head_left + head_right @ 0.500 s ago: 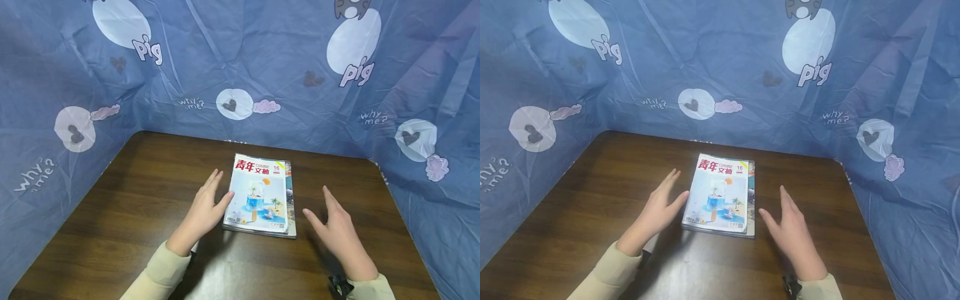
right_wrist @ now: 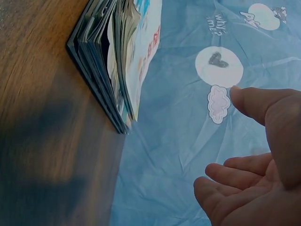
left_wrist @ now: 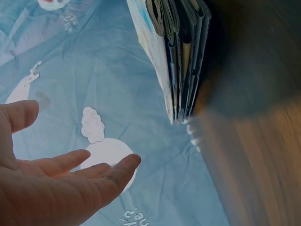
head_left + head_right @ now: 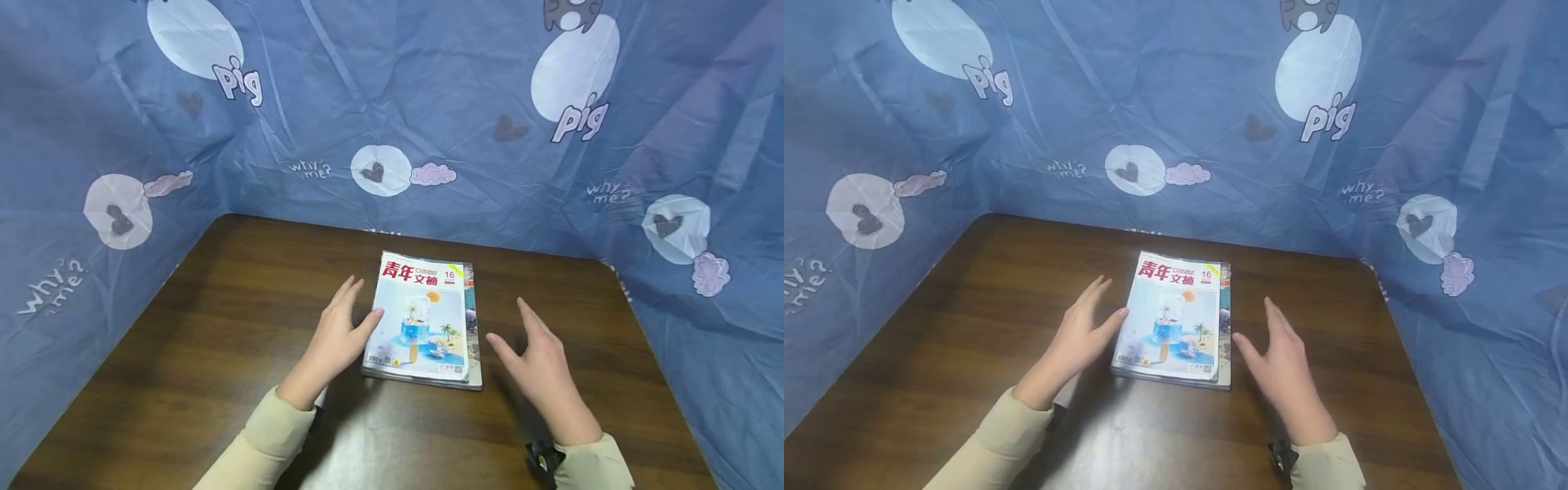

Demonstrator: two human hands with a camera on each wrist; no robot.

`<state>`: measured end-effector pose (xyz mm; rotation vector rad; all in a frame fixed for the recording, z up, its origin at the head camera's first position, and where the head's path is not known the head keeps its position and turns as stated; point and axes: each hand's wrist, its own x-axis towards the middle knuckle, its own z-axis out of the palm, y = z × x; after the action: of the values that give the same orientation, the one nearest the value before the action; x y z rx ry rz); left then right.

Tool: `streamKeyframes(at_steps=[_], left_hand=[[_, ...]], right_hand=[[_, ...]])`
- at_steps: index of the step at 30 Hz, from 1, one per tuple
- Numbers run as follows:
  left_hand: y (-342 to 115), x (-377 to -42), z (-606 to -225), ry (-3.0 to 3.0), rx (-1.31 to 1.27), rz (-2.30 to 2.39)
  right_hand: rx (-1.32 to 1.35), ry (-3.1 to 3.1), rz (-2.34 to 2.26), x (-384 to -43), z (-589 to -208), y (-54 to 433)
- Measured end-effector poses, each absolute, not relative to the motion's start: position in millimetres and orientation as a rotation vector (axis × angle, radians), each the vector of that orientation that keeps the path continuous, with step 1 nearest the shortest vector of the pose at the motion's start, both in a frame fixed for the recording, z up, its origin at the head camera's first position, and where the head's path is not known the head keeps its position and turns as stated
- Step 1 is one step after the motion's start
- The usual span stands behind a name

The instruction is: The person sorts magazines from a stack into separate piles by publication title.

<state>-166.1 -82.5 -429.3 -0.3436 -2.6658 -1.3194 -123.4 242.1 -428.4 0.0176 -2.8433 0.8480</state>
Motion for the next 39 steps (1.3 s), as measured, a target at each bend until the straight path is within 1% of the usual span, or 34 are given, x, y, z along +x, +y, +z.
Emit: streamKeyframes(at_steps=[8,17,28,39], left_hand=[[-80.8,-171.6,-432.6,-2.642,-0.293,-1.354],[-81.3,-180.4,-440.2,-2.675,-0.240,-1.403],[-76.4,-193.9,-447.3,-2.722,-0.197,-1.310],[-69.7,-210.5,-456.1,-2.793,-0.146,-1.304]], right_hand=[[0.001,-2.826,0.912,-134.6,-434.7,232.1],[-0.084,-2.844,1.067,-145.7,-440.9,221.7],[-0.084,-2.815,1.306,-159.7,-448.2,216.4],[-0.206,-2.839,1.371,-179.8,-457.8,211.3]])
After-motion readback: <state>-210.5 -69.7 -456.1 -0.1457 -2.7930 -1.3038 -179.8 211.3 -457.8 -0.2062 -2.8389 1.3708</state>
